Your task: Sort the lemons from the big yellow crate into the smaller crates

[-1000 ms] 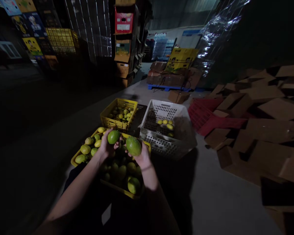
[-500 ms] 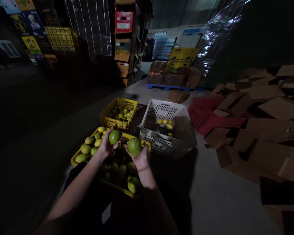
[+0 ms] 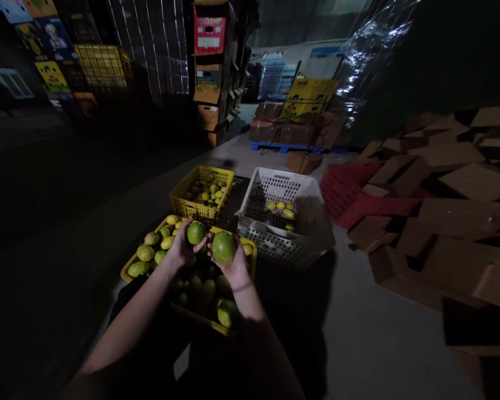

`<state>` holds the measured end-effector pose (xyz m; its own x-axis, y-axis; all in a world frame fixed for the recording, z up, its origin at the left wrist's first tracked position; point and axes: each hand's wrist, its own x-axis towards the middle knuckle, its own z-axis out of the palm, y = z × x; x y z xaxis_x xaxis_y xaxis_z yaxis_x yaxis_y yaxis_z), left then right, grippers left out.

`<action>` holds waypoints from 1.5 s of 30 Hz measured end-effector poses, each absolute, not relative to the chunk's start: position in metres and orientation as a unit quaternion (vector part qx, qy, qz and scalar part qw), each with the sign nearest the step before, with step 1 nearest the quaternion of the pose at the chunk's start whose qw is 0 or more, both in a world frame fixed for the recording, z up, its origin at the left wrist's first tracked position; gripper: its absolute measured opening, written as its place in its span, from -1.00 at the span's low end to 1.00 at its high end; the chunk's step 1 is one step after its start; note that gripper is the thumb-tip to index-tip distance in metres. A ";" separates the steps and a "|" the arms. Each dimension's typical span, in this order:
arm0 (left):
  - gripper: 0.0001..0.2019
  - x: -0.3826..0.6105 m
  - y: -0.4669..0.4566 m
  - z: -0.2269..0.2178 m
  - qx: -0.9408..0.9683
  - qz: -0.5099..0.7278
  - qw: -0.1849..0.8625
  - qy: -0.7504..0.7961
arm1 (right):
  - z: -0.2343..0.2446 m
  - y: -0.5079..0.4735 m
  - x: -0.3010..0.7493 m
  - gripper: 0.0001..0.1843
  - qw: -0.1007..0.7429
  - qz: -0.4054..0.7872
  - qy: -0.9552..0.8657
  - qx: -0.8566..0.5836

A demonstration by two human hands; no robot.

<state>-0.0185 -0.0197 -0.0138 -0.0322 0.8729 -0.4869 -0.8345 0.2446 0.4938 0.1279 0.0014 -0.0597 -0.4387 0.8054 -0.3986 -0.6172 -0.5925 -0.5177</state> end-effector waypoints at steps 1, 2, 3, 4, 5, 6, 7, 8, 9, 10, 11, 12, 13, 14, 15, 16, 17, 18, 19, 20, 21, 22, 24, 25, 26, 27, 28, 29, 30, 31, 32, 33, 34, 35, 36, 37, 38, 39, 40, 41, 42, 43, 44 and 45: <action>-0.82 -0.018 -0.020 -0.012 0.023 0.620 0.692 0.369 | -0.059 0.001 0.127 -0.55 0.420 0.833 -0.141 -0.332; -0.85 -0.018 -0.020 -0.010 0.019 0.628 0.687 0.366 | -0.056 0.000 0.126 -0.53 0.419 0.827 -0.128 -0.352; -0.88 -0.019 -0.020 -0.009 0.014 0.636 0.680 0.364 | -0.053 -0.001 0.126 -0.52 0.431 0.818 -0.115 -0.362; -0.89 -0.019 -0.019 -0.008 0.009 0.642 0.675 0.363 | -0.050 -0.002 0.125 -0.52 0.449 0.808 -0.105 -0.366; -0.87 -0.020 -0.019 -0.008 0.007 0.643 0.675 0.363 | -0.047 -0.003 0.125 -0.51 0.463 0.800 -0.099 -0.369; -0.83 -0.021 -0.019 -0.009 0.008 0.638 0.680 0.363 | -0.045 -0.003 0.126 -0.49 0.471 0.794 -0.097 -0.372; -0.78 -0.021 -0.018 -0.010 0.011 0.628 0.689 0.362 | -0.044 -0.004 0.126 -0.47 0.471 0.793 -0.098 -0.374; -0.74 -0.022 -0.018 -0.011 0.012 0.616 0.700 0.361 | -0.044 -0.003 0.127 -0.44 0.467 0.794 -0.101 -0.376; -0.70 -0.022 -0.018 -0.013 0.013 0.603 0.712 0.359 | -0.044 -0.003 0.127 -0.42 0.463 0.796 -0.102 -0.377; -0.69 -0.021 -0.018 -0.014 0.014 0.593 0.721 0.358 | -0.045 -0.003 0.128 -0.41 0.463 0.796 -0.100 -0.377; -0.70 -0.021 -0.018 -0.015 0.012 0.590 0.724 0.358 | -0.045 -0.002 0.128 -0.41 0.467 0.794 -0.097 -0.377; -0.72 -0.020 -0.018 -0.015 0.010 0.590 0.723 0.360 | -0.046 -0.002 0.128 -0.42 0.473 0.791 -0.095 -0.377; -0.74 -0.019 -0.018 -0.016 0.008 0.594 0.718 0.364 | -0.046 -0.002 0.128 -0.44 0.479 0.787 -0.095 -0.379; -0.77 -0.019 -0.018 -0.015 0.005 0.600 0.710 0.369 | -0.046 -0.002 0.127 -0.48 0.482 0.783 -0.096 -0.380; -0.80 -0.019 -0.018 -0.015 0.001 0.607 0.702 0.372 | -0.046 -0.002 0.127 -0.51 0.483 0.782 -0.098 -0.382; -0.80 -0.019 -0.018 -0.014 -0.003 0.613 0.695 0.375 | -0.045 -0.002 0.127 -0.54 0.483 0.781 -0.100 -0.382; -0.79 -0.019 -0.018 -0.014 -0.006 0.616 0.694 0.373 | -0.044 -0.003 0.127 -0.56 0.482 0.782 -0.102 -0.382; -0.78 -0.020 -0.017 -0.013 -0.009 0.616 0.697 0.367 | -0.044 -0.003 0.127 -0.55 0.478 0.785 -0.104 -0.380; -0.77 -0.020 -0.017 -0.013 -0.011 0.615 0.701 0.361 | -0.043 -0.004 0.128 -0.53 0.471 0.789 -0.107 -0.379; -0.77 -0.020 -0.017 -0.014 -0.014 0.613 0.706 0.355 | -0.042 -0.004 0.128 -0.50 0.463 0.794 -0.110 -0.378; -0.75 -0.020 -0.017 -0.014 -0.016 0.612 0.710 0.348 | -0.042 -0.004 0.128 -0.48 0.455 0.798 -0.110 -0.380; -0.75 -0.020 -0.017 -0.015 -0.018 0.615 0.711 0.340 | -0.042 -0.004 0.128 -0.46 0.450 0.800 -0.107 -0.383; -0.75 -0.019 -0.017 -0.016 -0.023 0.628 0.706 0.327 | -0.041 -0.003 0.128 -0.49 0.460 0.793 -0.088 -0.390; -0.76 -0.019 -0.017 -0.016 -0.027 0.636 0.701 0.322 | -0.041 -0.003 0.127 -0.52 0.474 0.785 -0.075 -0.391; -0.78 -0.019 -0.017 -0.015 -0.031 0.643 0.696 0.318 | -0.042 -0.003 0.127 -0.58 0.490 0.778 -0.063 -0.388; -0.80 -0.019 -0.018 -0.015 -0.034 0.650 0.689 0.317 | -0.041 -0.003 0.127 -0.63 0.502 0.774 -0.052 -0.381; -0.83 -0.019 -0.018 -0.014 -0.036 0.657 0.684 0.316 | -0.041 -0.003 0.128 -0.70 0.510 0.773 -0.043 -0.373; -0.85 -0.020 -0.017 -0.012 -0.035 0.659 0.682 0.314 | -0.041 -0.003 0.128 -0.75 0.515 0.775 -0.038 -0.365; -0.86 -0.020 -0.017 -0.012 -0.031 0.658 0.685 0.310 | -0.040 -0.004 0.128 -0.79 0.516 0.778 -0.036 -0.356; -0.85 -0.021 -0.017 -0.011 -0.024 0.655 0.692 0.303 | -0.039 -0.005 0.129 -0.82 0.516 0.781 -0.036 -0.349; -0.83 -0.022 -0.017 -0.011 -0.016 0.649 0.701 0.296 | -0.038 -0.006 0.129 -0.83 0.516 0.784 -0.036 -0.344; -0.80 -0.023 -0.017 -0.011 -0.008 0.640 0.711 0.292 | -0.037 -0.006 0.129 -0.84 0.517 0.786 -0.038 -0.338; -0.75 -0.023 -0.016 -0.012 -0.001 0.631 0.719 0.291 | -0.036 -0.007 0.129 -0.83 0.518 0.787 -0.040 -0.334; -0.71 -0.023 -0.016 -0.012 0.005 0.624 0.725 0.293 | -0.036 -0.007 0.128 -0.82 0.520 0.786 -0.040 -0.333; -0.67 -0.023 -0.016 -0.013 0.007 0.618 0.727 0.299 | -0.037 -0.007 0.128 -0.81 0.523 0.785 -0.037 -0.331; -0.64 -0.022 -0.016 -0.013 0.005 0.612 0.730 0.305 | -0.038 -0.006 0.128 -0.81 0.527 0.783 -0.032 -0.328; -0.61 -0.022 -0.016 -0.013 0.002 0.608 0.730 0.312 | -0.040 -0.005 0.128 -0.81 0.530 0.784 -0.028 -0.323; -0.58 -0.021 -0.016 -0.013 -0.004 0.607 0.729 0.318 | -0.042 -0.004 0.128 -0.82 0.531 0.785 -0.024 -0.318; -0.56 -0.020 -0.016 -0.012 -0.010 0.606 0.727 0.322 | -0.044 -0.002 0.128 -0.82 0.530 0.788 -0.022 -0.314; -0.55 -0.018 -0.016 -0.012 -0.017 0.606 0.726 0.324 | -0.046 -0.001 0.128 -0.81 0.526 0.791 -0.021 -0.311; -0.55 -0.017 -0.015 -0.012 -0.023 0.607 0.725 0.325 | -0.048 0.000 0.128 -0.81 0.521 0.794 -0.021 -0.314; -0.55 -0.017 -0.015 -0.012 -0.028 0.608 0.723 0.326 | -0.048 0.000 0.128 -0.80 0.517 0.794 -0.019 -0.320; -0.56 -0.016 -0.015 -0.012 -0.031 0.609 0.721 0.328 | -0.049 0.000 0.128 -0.79 0.515 0.792 -0.017 -0.329; -0.57 -0.016 -0.015 -0.012 -0.032 0.613 0.718 0.329 | -0.048 0.000 0.128 -0.79 0.514 0.788 -0.014 -0.338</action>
